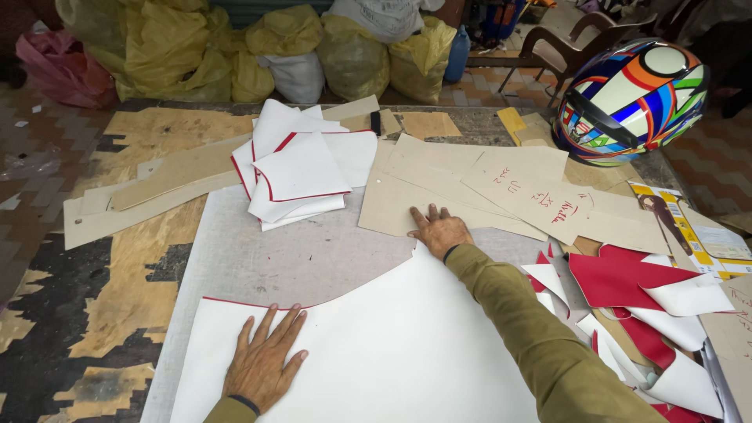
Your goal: The person places cardboard templates on a white fabric with red trim and uses a utility knife to cut along the template edges. The person removes the cut pieces and repeats the process with different templates, accumulating cut fabric pieces on the table.
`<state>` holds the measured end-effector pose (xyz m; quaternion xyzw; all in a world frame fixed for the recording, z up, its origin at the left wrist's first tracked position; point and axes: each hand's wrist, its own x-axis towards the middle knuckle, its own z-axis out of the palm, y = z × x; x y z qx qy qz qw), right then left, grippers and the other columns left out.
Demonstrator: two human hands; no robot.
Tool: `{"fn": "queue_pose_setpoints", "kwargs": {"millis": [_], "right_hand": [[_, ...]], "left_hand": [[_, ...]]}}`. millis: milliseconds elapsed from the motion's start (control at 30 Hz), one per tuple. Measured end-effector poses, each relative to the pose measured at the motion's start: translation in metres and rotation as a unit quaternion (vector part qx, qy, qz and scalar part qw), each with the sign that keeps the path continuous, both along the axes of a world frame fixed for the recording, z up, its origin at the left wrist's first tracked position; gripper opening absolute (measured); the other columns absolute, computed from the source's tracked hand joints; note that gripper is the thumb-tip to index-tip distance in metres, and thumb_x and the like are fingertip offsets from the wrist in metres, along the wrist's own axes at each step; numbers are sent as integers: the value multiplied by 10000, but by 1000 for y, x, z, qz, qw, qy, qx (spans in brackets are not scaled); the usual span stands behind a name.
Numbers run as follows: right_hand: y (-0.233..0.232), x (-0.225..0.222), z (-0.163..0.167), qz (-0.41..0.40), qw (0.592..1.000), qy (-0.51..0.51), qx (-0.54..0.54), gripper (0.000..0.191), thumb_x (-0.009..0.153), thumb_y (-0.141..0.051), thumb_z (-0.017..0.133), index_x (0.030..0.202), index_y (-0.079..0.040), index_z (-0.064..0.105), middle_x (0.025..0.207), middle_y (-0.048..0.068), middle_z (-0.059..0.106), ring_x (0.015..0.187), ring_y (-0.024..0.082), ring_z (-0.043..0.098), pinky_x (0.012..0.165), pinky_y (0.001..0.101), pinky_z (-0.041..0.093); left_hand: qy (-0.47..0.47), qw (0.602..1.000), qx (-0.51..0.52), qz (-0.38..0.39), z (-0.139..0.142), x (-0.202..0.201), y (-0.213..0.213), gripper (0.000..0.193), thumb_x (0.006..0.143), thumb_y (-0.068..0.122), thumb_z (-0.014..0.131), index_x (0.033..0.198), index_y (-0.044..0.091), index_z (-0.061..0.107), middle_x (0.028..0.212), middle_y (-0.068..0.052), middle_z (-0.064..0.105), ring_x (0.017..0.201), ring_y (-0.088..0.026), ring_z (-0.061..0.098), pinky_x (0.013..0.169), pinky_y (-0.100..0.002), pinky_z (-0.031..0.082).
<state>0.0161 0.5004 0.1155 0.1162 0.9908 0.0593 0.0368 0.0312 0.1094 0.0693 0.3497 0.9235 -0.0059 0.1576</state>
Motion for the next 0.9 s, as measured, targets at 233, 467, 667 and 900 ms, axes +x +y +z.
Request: {"fn": "queue_pose_setpoints", "kwargs": {"millis": [233, 467, 667, 900], "right_hand": [[-56, -24, 22, -85, 992, -63, -65, 1350, 692, -945, 607, 1598, -102, 67, 1658, 243, 70, 1526, 413, 106, 1171, 663, 200], [-72, -41, 8, -33, 990, -63, -125, 1184, 753, -842, 622, 1634, -300, 45, 1687, 138, 116, 1543, 387, 138, 1178, 692, 239], [-54, -51, -10, 82, 994, -59, -41, 822, 998, -633, 474, 1633, -276, 94, 1600, 293, 270, 1413, 494, 375, 1080, 500, 465], [-48, -57, 0, 88, 994, 6, -63, 544, 1022, -159, 469, 1561, -110, 416, 1201, 268, 702, 1059, 388, 713, 890, 471, 597]], "left_hand": [[-21, 999, -43, 23, 18, 3, 7, 823, 922, 680, 391, 1625, 312, 175, 1669, 113, 118, 1540, -214, 0, 1244, -500, -8], [-17, 998, -54, 35, 0, -2, 10, 856, 898, 735, 381, 1610, 311, 169, 1675, 95, 92, 1543, -213, -9, 1246, -498, -3], [-45, 992, -112, 21, -16, -21, 13, 864, 915, 744, 398, 1598, 280, 143, 1700, 26, 67, 1560, -283, -37, 1235, -564, -32], [-45, 985, -165, 18, -24, -26, 18, 877, 921, 759, 415, 1614, 304, 128, 1707, 17, 91, 1574, -290, -16, 1243, -576, -29]]}}
